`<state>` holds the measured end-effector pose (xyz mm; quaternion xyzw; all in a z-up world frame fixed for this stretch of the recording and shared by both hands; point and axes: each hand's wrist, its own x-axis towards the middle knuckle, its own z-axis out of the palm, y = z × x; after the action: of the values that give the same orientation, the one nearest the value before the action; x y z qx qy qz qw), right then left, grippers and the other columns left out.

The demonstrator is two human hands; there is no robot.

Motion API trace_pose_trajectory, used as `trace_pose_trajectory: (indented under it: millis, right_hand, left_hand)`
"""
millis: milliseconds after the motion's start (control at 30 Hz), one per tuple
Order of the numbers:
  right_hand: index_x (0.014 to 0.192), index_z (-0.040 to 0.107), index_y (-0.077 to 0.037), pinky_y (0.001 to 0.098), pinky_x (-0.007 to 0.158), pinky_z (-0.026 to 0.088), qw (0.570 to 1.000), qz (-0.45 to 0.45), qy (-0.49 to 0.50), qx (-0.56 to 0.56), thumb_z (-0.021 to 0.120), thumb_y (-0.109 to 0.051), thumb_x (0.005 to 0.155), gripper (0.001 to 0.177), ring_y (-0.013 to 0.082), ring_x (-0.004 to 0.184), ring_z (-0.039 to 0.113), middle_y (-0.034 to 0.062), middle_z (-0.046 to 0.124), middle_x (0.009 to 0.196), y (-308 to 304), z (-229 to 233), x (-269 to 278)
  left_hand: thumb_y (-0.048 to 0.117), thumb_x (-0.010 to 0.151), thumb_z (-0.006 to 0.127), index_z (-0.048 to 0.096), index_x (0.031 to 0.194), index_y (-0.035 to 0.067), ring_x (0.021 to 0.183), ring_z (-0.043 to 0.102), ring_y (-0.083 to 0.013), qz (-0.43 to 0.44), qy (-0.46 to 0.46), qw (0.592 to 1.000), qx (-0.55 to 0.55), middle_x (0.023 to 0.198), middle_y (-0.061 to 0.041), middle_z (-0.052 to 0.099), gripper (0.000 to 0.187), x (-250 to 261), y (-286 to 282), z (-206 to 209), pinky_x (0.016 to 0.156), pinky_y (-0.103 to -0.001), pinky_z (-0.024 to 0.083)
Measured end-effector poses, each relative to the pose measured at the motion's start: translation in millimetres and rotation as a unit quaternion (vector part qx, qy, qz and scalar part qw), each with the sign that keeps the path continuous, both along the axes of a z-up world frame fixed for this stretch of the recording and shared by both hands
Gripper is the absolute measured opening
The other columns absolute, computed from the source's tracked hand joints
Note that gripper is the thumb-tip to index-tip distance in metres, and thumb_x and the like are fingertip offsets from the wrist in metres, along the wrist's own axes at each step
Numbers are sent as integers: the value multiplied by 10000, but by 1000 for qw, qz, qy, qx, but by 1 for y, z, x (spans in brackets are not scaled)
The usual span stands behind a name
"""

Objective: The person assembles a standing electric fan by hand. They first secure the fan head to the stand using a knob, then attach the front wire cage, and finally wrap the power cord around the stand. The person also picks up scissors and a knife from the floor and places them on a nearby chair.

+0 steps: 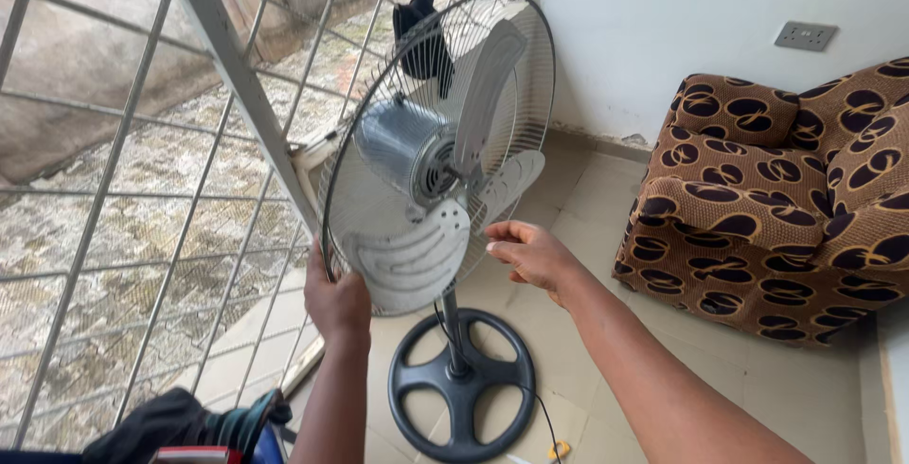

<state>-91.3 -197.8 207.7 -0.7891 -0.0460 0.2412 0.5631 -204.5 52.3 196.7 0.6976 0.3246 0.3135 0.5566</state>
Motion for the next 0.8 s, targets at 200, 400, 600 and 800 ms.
trace_pose_trajectory:
  millis: [200,400,600,800]
  right_hand:
    - [1300,655,-144,299,741,531,987,-150,-17,59,697,-240,880,433,103,925,592,-7,649,1043,-13,-15,57]
    - [1461,551,-195,427,879,510,943,-308,94,91,607,-441,955,566,211,1097,494,96,522,1338,-9,-51,97]
    - [1595,363,-320,506,1086,453,873,-393,254,137,548,-645,939,755,394,1372,414,62,316,1655,8,-104,101]
    - [1660,152,-329,650,1147,306,862,-352,317,181,497,-757,914,927,486,1500,292,103,239,1684,60,-148,85]
  left_hand:
    - [-106,716,444,409,1521,220,1165,559,-241,-206,54,964,-156,1536,-51,482,869,-2,38,-5,636,-285,485]
    - [-130,708,443,365,1515,213,1329,534,-290,-255,86,946,-182,1551,-92,453,881,-3,60,-9,697,-337,520]
    - [-165,620,439,386,1511,216,1406,497,-313,-296,100,941,-126,1526,-109,497,971,0,61,-9,1070,-352,451]
    - [-157,642,448,374,1517,250,1413,477,-283,-300,150,930,-150,1528,-54,505,968,-2,63,12,1038,-378,483]
